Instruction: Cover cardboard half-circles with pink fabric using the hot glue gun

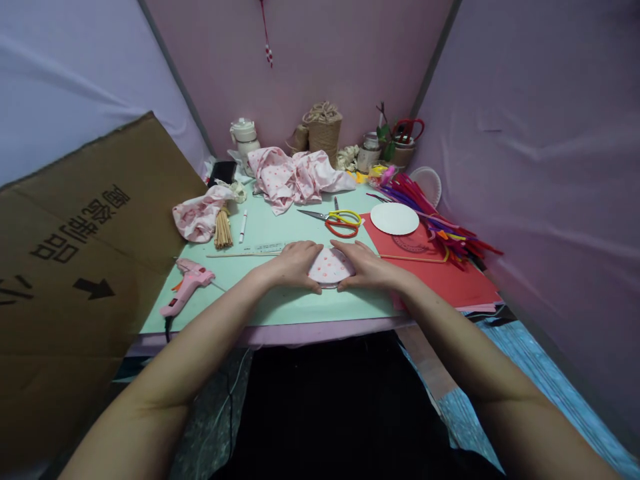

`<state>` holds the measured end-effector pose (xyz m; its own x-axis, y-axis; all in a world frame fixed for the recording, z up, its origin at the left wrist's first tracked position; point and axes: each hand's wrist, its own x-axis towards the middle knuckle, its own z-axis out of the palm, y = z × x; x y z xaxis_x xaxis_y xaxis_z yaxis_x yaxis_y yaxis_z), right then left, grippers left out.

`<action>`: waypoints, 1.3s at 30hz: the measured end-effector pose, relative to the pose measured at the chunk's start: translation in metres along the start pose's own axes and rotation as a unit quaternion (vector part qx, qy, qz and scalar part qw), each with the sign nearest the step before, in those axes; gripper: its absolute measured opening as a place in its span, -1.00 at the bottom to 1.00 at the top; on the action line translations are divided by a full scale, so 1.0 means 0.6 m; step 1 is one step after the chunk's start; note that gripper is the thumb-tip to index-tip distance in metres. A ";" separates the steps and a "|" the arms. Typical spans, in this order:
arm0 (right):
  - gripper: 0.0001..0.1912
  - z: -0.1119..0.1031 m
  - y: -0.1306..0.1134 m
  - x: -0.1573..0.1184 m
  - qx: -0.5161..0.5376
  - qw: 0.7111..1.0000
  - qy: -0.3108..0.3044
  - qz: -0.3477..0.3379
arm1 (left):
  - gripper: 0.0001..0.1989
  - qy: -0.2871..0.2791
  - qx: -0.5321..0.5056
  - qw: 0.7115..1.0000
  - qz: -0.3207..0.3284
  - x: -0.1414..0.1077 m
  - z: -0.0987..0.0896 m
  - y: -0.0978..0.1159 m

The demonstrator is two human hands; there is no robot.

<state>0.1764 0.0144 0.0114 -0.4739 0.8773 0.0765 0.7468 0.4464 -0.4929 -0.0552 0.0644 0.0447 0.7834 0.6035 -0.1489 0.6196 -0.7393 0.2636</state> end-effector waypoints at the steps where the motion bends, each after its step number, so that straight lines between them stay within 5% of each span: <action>1: 0.13 0.000 0.000 0.000 0.002 1.000 0.000 -0.001 | -0.05 0.001 0.005 1.000 0.001 0.000 0.000 0.001; 35: 0.12 0.000 0.005 -0.010 -0.003 1.000 0.024 -0.016 | -0.01 0.033 -0.039 0.999 0.014 -0.001 0.024 -0.011; 39: -0.04 0.004 0.003 -0.012 0.003 1.000 0.024 -0.012 | -0.01 0.038 -0.043 0.998 0.014 -0.002 0.027 -0.013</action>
<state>0.1799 0.0081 0.0078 -0.4690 0.8735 0.1303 0.7322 0.4671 -0.4957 -0.0604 0.0647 0.0270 0.7925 0.6059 -0.0694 0.5884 -0.7298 0.3481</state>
